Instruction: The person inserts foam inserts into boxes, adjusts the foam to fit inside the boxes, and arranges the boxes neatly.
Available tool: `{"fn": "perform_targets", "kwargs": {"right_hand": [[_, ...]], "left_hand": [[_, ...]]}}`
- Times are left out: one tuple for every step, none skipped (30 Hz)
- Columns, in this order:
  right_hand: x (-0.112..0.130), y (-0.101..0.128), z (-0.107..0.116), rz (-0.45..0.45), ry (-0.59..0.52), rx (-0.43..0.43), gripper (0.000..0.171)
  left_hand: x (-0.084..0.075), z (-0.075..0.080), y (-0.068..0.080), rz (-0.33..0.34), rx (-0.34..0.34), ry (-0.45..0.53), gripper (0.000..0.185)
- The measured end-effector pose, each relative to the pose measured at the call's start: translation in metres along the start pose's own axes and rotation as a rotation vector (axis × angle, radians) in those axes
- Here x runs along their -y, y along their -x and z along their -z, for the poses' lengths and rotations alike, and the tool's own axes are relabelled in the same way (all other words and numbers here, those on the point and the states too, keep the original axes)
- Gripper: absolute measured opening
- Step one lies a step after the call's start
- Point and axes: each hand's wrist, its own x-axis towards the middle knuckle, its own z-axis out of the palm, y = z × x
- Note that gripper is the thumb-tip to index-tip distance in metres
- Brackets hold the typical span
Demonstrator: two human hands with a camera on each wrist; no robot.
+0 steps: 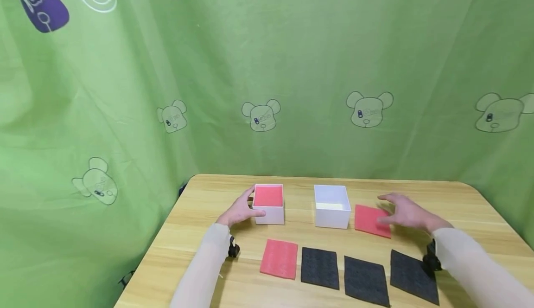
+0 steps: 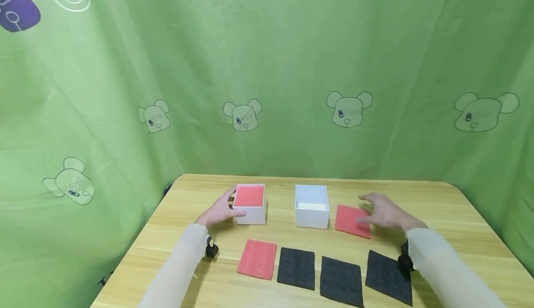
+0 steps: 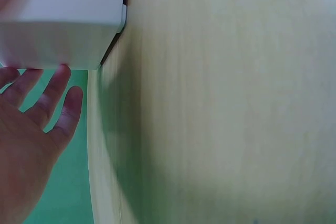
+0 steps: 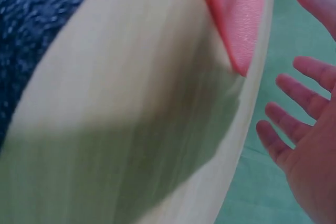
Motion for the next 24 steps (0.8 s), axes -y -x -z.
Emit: {"fn": "perform_targets", "kwargs": {"right_hand": [[-0.001,0.0,-0.003,-0.003,0.002,0.009,0.094],[-0.001,0.0,-0.005,-0.003,0.007,0.019,0.096],[-0.002,-0.001,-0.008,-0.002,0.01,0.027,0.097],[-0.002,-0.001,-0.01,0.003,0.013,0.035,0.098],[-0.002,-0.001,-0.011,0.006,0.017,0.043,0.098],[-0.003,-0.002,-0.013,0.007,0.024,0.05,0.098],[-0.004,-0.002,-0.015,0.009,0.027,0.055,0.097],[-0.005,-0.003,-0.017,0.01,0.033,0.06,0.097],[-0.007,-0.003,-0.018,0.01,0.036,0.063,0.097],[-0.009,-0.003,-0.02,0.006,0.04,0.065,0.097],[-0.01,-0.003,-0.021,0.003,0.043,0.07,0.097],[-0.011,-0.003,-0.021,0.001,0.041,0.075,0.097],[-0.011,-0.003,-0.021,0.003,0.04,0.079,0.097],[-0.01,-0.003,-0.021,-0.001,0.036,0.082,0.097],[-0.009,-0.003,-0.021,-0.001,0.033,0.087,0.097],[-0.007,-0.003,-0.021,0.0,0.027,0.095,0.098],[-0.005,-0.003,-0.021,0.001,0.022,0.104,0.098],[-0.003,-0.003,-0.021,0.0,0.017,0.11,0.099],[-0.001,-0.004,-0.021,0.001,0.018,0.115,0.1],[0.0,-0.004,-0.022,-0.001,0.022,0.119,0.101],[0.0,-0.004,-0.023,0.001,0.031,0.123,0.102],[0.001,-0.004,-0.023,-0.002,0.038,0.124,0.102],[0.002,-0.004,-0.024,-0.004,0.051,0.123,0.103],[0.001,-0.004,-0.025,-0.003,0.065,0.12,0.104]], "left_hand": [[0.001,0.0,-0.001,0.002,0.0,-0.001,0.107],[0.002,0.0,-0.002,0.004,0.0,0.001,0.107],[0.003,0.0,-0.002,0.0,0.0,0.002,0.107],[0.003,0.0,-0.002,-0.001,0.0,0.004,0.107],[0.004,0.0,-0.002,0.0,0.0,0.0,0.107],[0.004,0.0,-0.002,0.001,0.0,-0.003,0.107],[0.004,0.0,-0.002,0.001,0.0,-0.006,0.107],[0.003,0.0,-0.002,0.001,-0.001,-0.007,0.106],[-0.001,0.001,0.0,-0.002,0.003,-0.007,0.106],[-0.006,0.001,0.002,-0.004,0.009,-0.006,0.105],[-0.011,0.001,0.004,-0.009,0.014,-0.004,0.104],[-0.015,0.002,0.006,-0.011,0.021,-0.003,0.104],[-0.02,0.002,0.009,-0.013,0.026,-0.001,0.104],[-0.024,0.003,0.011,-0.014,0.03,-0.001,0.103],[-0.028,0.004,0.013,-0.015,0.034,0.001,0.103],[-0.029,0.004,0.013,-0.012,0.034,-0.001,0.103],[-0.029,0.004,0.014,-0.009,0.035,0.0,0.103],[-0.029,0.005,0.014,-0.005,0.035,0.0,0.104],[-0.03,0.005,0.015,-0.003,0.034,0.002,0.103],[-0.03,0.005,0.015,-0.002,0.034,0.006,0.103],[-0.03,0.005,0.015,-0.002,0.034,0.013,0.103],[-0.03,0.005,0.016,-0.001,0.035,0.016,0.102],[-0.03,0.005,0.016,0.001,0.035,0.019,0.102],[-0.031,0.005,0.016,0.0,0.034,0.017,0.102]]}}
